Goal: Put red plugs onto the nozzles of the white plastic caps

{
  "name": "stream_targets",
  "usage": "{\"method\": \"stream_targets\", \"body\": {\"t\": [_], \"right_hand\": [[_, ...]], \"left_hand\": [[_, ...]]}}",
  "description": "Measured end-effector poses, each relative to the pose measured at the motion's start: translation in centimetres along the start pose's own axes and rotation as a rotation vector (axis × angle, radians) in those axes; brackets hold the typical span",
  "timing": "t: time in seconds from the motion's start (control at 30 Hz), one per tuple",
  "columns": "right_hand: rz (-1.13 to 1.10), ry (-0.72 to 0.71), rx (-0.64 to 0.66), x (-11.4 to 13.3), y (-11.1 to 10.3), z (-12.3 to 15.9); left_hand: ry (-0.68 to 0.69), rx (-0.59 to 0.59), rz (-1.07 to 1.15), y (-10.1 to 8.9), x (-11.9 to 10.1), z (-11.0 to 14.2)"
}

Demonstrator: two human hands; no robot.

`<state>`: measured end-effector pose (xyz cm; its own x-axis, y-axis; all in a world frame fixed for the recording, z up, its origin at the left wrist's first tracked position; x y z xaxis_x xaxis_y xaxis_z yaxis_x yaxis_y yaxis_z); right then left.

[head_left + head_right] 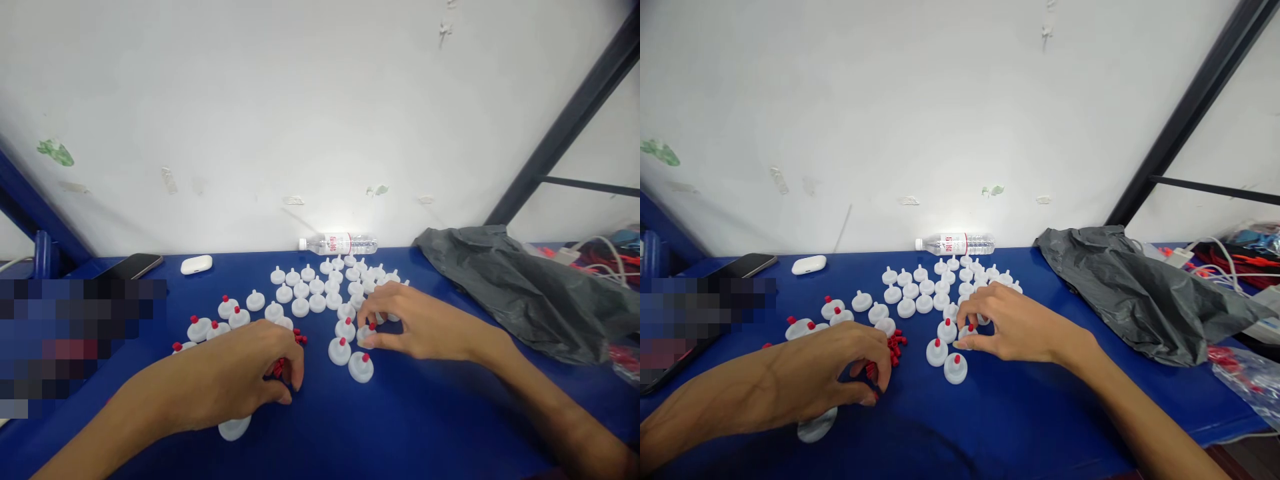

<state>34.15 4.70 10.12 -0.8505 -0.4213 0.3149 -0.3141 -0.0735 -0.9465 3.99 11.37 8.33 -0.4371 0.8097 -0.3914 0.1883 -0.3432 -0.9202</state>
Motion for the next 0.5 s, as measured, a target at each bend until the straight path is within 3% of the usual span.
{"method": "stream_targets", "body": {"t": [0.17,0.3,0.4,0.5], "right_hand": [[0.046,-0.041,-0.120,0.8,0.2,-0.4],[0.132,-0.081,-0.094,0.8,1.1,-0.9],[0.145,-0.155,-0.099,0.6,1.6,-1.1],[0.202,-0.205,-0.215,0.4,1.6,-1.2]], "left_hand": [[-0.115,0.060,0.082,1.3,1.4,-0.3],[-0.087,0.101,0.109,1.6,1.2,-0.6],[-0.049,0.021,0.072,0.7,0.2,-0.6],[-0.019,-0.136,0.022,-0.5,-0.7,-0.8]]}}
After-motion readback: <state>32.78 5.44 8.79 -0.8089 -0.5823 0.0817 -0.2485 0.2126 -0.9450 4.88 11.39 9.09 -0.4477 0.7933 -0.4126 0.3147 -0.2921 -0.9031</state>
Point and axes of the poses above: each hand's wrist, its own z-axis away from the middle knuckle, its own y-axis out of the palm, x = y × z, the point moved 2 cm from there along -z, towards the middle knuckle, and after that the axes turned 1 degree about z, right-handed, at the moved point
